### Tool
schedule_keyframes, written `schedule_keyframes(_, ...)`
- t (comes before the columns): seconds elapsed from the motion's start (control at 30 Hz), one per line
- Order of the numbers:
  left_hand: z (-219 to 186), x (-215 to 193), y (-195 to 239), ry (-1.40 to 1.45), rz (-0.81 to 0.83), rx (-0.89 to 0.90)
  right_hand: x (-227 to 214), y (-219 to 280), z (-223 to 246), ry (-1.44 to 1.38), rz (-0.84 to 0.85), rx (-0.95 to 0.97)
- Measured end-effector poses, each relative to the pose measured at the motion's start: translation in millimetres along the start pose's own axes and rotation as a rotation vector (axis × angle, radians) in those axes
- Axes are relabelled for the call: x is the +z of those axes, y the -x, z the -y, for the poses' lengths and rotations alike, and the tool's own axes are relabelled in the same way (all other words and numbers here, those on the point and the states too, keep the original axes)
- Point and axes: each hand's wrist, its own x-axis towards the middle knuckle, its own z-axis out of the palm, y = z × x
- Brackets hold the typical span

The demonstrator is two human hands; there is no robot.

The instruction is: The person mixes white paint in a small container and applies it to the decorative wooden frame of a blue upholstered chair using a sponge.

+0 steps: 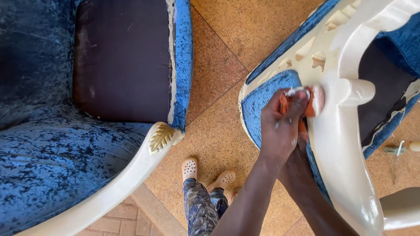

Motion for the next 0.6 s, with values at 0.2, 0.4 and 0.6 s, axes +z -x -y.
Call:
schedule_keyframes(0.2,-7.8,2.1,81.1,-0.419,-0.017,-0.045,9.2,-17.9,1.6,0.284,0.204,0.085)
schedule_keyframes(0.4,3.0,-14.0,67.5,0.141,-0.073,-0.228,1.1,-13.6,1.4,0.242,0.228,0.069)
schedule_keyframes(0.6,-12.7,-9.0,-22.9,0.076,-0.088,-0.106,-5.4,-17.0,-1.6,-0.096,-0.082,0.002)
